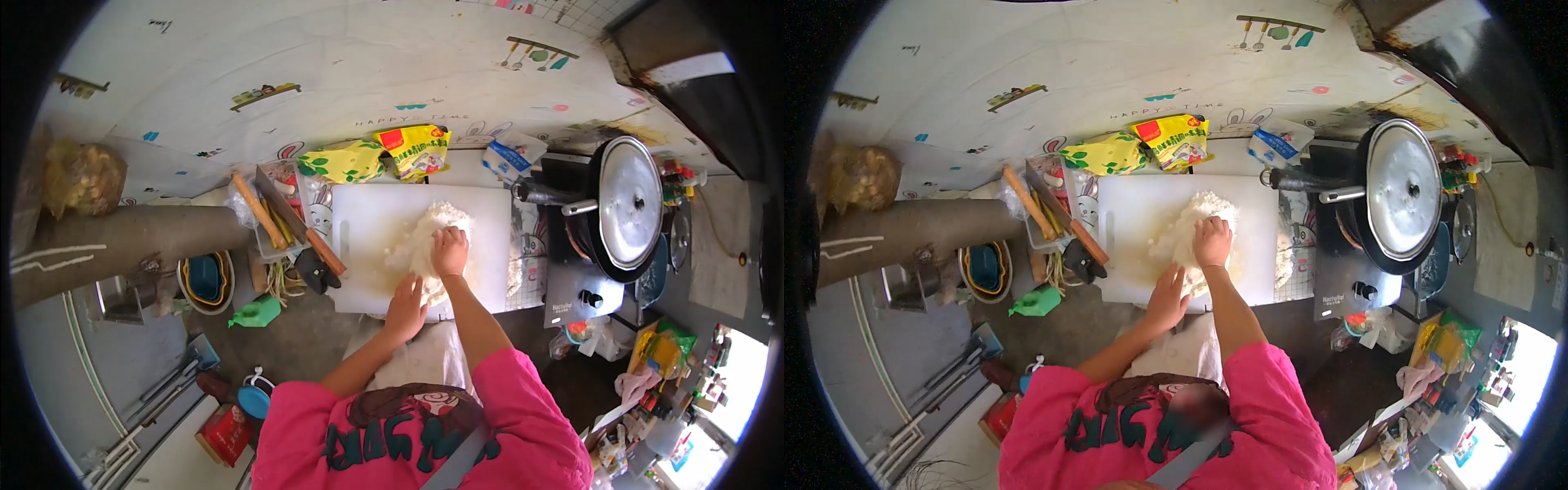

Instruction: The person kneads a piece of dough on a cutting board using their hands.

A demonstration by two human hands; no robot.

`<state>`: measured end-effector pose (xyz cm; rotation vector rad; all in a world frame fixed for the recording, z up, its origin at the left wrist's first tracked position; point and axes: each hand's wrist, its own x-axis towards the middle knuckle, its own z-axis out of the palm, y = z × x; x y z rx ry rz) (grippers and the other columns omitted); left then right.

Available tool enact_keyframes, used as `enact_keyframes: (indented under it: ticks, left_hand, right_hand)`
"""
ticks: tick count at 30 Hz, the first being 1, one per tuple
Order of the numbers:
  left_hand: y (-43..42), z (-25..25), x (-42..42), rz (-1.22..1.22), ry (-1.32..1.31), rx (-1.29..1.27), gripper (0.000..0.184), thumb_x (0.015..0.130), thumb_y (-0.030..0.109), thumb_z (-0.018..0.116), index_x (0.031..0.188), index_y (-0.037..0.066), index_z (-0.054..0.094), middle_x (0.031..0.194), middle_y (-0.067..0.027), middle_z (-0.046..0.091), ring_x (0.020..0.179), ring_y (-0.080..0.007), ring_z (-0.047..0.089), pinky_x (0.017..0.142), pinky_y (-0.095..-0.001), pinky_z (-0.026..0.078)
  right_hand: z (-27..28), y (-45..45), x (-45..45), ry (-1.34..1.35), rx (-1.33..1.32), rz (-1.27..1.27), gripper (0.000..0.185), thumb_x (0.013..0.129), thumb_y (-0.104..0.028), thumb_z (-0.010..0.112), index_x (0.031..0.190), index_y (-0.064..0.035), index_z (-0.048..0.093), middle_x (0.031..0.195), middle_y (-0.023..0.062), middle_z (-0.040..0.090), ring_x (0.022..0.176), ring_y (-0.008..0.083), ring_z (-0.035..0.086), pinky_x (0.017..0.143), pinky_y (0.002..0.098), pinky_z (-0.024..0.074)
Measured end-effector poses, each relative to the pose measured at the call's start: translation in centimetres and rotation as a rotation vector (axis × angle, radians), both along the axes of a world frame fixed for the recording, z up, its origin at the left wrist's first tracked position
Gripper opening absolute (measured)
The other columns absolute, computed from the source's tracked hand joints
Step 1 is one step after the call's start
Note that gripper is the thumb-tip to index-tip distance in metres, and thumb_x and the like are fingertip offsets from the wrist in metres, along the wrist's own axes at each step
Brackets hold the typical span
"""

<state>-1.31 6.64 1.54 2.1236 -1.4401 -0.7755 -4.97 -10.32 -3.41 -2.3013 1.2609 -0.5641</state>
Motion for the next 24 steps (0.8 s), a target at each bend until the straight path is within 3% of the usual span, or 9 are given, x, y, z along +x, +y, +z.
enact_keyframes:
  ticks: [2, 6, 11, 13, 14, 17, 20, 24]
  left_hand:
    - [0.3, -1.9, 0.4, -0.045, 0.057, -0.009, 0.064, 0.079, 0.017, 0.065, 0.133, -0.005, 0.037, 0.138, -0.0255, 0.035, 0.126, -0.0397, 0.037, 0.103, -0.0440, 0.035]
    - [0.8, -1.9, 0.5, -0.077, -0.023, -0.068, 0.066, 0.078, 0.018, 0.065, 0.134, -0.004, 0.036, 0.140, -0.0249, 0.033, 0.126, -0.0392, 0.037, 0.103, -0.0439, 0.036]
    - [1.3, -1.9, 0.6, -0.061, 0.076, -0.043, 0.071, 0.074, 0.015, 0.068, 0.134, -0.004, 0.036, 0.139, -0.0246, 0.034, 0.126, -0.0395, 0.037, 0.102, -0.0441, 0.037]
    - [1.6, -0.8, 1.1, -0.087, 0.118, -0.021, 0.070, 0.077, 0.016, 0.065, 0.136, -0.002, 0.033, 0.142, -0.0248, 0.030, 0.128, -0.0411, 0.034, 0.103, -0.0432, 0.036]
    - [1.8, -0.3, 1.4, -0.098, 0.140, -0.007, 0.069, 0.078, 0.016, 0.064, 0.137, 0.000, 0.032, 0.143, -0.0249, 0.028, 0.130, -0.0419, 0.032, 0.104, -0.0428, 0.036]
    - [2.3, -0.2, 2.0, -0.072, 0.230, -0.007, 0.073, 0.073, 0.011, 0.067, 0.136, -0.001, 0.031, 0.140, -0.0268, 0.030, 0.126, -0.0432, 0.035, 0.100, -0.0437, 0.040]
    - [2.8, -0.4, 2.2, -0.072, 0.224, 0.006, 0.079, 0.069, 0.012, 0.070, 0.136, -0.004, 0.032, 0.141, -0.0258, 0.030, 0.125, -0.0401, 0.038, 0.101, -0.0437, 0.039]
    - [2.9, -1.9, 2.6, -0.106, 0.205, 0.017, 0.083, 0.070, 0.015, 0.069, 0.139, -0.003, 0.028, 0.144, -0.0259, 0.027, 0.129, -0.0391, 0.035, 0.099, -0.0440, 0.039]
  right_hand:
    - [4.8, 0.6, -0.3, -0.105, 0.041, 0.039, 0.017, 0.089, -0.018, 0.054, 0.082, -0.0053, 0.064, 0.084, 0.0102, 0.061, 0.088, 0.0334, 0.054, 0.078, 0.0438, 0.0434]
    - [6.2, 2.4, -1.1, -0.203, 0.308, 0.043, 0.018, 0.088, -0.016, 0.055, 0.078, -0.0025, 0.060, 0.082, 0.0144, 0.060, 0.082, 0.0361, 0.055, 0.074, 0.0447, 0.0441]
    - [7.6, 4.5, -1.4, -0.023, 0.058, 0.143, 0.022, 0.081, -0.024, 0.065, 0.076, -0.0037, 0.057, 0.074, 0.0128, 0.057, 0.077, 0.0339, 0.055, 0.067, 0.0437, 0.0431]
    - [4.4, 6.7, -2.1, -0.060, -0.081, 0.106, 0.027, 0.075, -0.031, 0.068, 0.084, -0.0074, 0.059, 0.082, 0.0095, 0.058, 0.081, 0.0307, 0.055, 0.073, 0.0447, 0.0417]
    - [2.8, 7.4, -2.2, 0.097, -0.258, 0.100, 0.029, 0.074, -0.033, 0.068, 0.088, -0.0089, 0.060, 0.088, 0.0078, 0.059, 0.084, 0.0286, 0.055, 0.076, 0.0450, 0.0408]
    - [2.7, 8.4, -1.5, 0.276, -0.325, 0.078, 0.030, 0.073, -0.031, 0.067, 0.095, -0.0116, 0.060, 0.101, 0.0044, 0.058, 0.096, 0.0236, 0.053, 0.085, 0.0447, 0.0375]
    - [2.6, 8.3, -0.6, 0.265, -0.365, 0.066, 0.025, 0.076, -0.028, 0.064, 0.096, -0.0145, 0.062, 0.107, 0.0012, 0.056, 0.104, 0.0210, 0.050, 0.090, 0.0433, 0.0353]
    - [1.5, 7.7, 0.1, 0.285, -0.257, 0.089, 0.018, 0.080, -0.022, 0.058, 0.096, -0.0175, 0.063, 0.108, -0.0005, 0.057, 0.105, 0.0218, 0.051, 0.091, 0.0426, 0.0355]
